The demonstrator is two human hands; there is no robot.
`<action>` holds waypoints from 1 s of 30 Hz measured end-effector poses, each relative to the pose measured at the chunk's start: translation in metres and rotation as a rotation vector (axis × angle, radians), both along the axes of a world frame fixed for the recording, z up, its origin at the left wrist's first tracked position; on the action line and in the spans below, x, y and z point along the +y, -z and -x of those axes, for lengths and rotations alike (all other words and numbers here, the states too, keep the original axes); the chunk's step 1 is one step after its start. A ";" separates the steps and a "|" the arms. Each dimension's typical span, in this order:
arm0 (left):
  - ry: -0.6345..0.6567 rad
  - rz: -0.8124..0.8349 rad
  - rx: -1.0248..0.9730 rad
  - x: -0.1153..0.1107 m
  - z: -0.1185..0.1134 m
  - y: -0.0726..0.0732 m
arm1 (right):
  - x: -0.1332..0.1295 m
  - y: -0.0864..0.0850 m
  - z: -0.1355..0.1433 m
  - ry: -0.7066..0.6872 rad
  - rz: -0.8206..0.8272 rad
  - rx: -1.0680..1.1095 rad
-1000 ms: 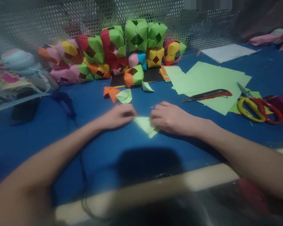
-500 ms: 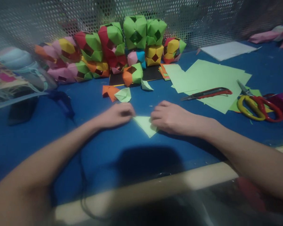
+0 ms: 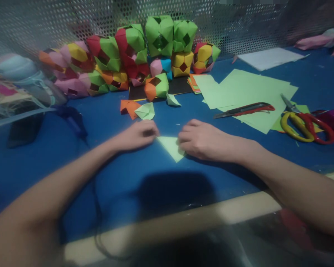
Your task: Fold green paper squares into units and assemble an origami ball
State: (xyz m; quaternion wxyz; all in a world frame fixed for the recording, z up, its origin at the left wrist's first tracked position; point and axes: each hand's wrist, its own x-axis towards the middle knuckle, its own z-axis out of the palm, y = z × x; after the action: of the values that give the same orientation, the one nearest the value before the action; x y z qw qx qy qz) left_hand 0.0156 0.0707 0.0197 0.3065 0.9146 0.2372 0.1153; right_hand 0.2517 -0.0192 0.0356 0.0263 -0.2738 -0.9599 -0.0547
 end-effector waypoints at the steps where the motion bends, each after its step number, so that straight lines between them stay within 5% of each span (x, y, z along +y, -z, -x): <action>1: -0.006 -0.002 0.004 0.000 0.000 0.000 | 0.000 0.000 0.000 -0.003 0.001 0.003; 26: -0.014 -0.027 0.024 -0.003 -0.001 0.000 | -0.005 -0.009 0.001 -0.008 0.085 -0.026; 30: -0.091 -0.048 0.080 -0.012 -0.010 -0.004 | -0.007 -0.010 0.000 0.001 0.117 -0.027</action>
State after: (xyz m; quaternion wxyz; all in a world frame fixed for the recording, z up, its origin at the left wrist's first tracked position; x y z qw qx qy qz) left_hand 0.0252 0.0585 0.0240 0.2694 0.9137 0.2879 0.0983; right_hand 0.2518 -0.0259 0.0452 -0.0031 -0.2748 -0.9615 -0.0021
